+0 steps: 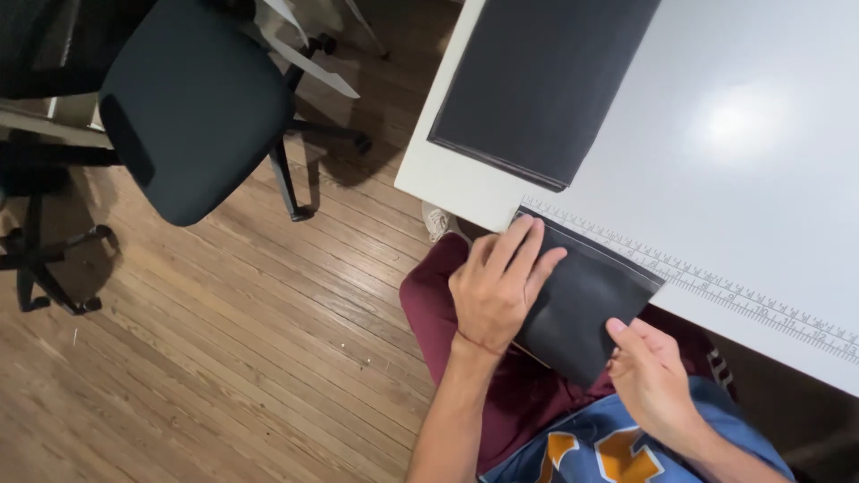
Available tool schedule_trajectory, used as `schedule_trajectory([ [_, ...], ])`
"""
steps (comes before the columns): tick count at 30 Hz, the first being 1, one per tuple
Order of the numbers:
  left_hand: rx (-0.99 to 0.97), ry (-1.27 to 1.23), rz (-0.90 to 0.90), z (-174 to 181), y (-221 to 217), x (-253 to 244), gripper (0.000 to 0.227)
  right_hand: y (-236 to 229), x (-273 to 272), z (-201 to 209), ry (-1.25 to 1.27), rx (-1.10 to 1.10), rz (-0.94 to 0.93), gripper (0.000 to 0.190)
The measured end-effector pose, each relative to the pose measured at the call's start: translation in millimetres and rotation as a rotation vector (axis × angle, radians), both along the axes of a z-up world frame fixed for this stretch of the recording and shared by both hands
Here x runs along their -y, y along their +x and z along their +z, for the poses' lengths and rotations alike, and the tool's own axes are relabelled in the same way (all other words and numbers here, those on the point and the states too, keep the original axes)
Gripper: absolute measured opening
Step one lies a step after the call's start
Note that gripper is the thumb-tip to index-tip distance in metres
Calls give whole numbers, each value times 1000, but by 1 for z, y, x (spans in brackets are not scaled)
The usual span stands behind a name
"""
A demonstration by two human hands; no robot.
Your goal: Cutting, folding, and inspecting leather components at a sewing workstation
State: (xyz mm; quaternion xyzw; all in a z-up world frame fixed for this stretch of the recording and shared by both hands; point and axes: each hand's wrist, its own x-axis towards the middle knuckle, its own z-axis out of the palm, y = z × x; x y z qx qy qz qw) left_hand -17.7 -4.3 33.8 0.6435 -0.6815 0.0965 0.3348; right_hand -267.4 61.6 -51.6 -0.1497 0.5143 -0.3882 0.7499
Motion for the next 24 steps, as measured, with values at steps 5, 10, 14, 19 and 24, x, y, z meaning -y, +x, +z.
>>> schedule_trajectory([
  [5,85,78,3,0,-1,-6,38,-20,-4,-22,-111,78,106,59],
  [10,167,112,33,8,-5,-5,41,-12,4,-15,-78,31,53,61],
  [14,206,170,50,15,-9,-7,38,-10,9,-8,46,29,2,68],
  [19,165,207,45,18,-9,-7,39,-2,5,-5,81,-80,-3,74],
  [24,147,225,63,15,-10,-5,41,-7,44,63,173,-318,289,52],
])
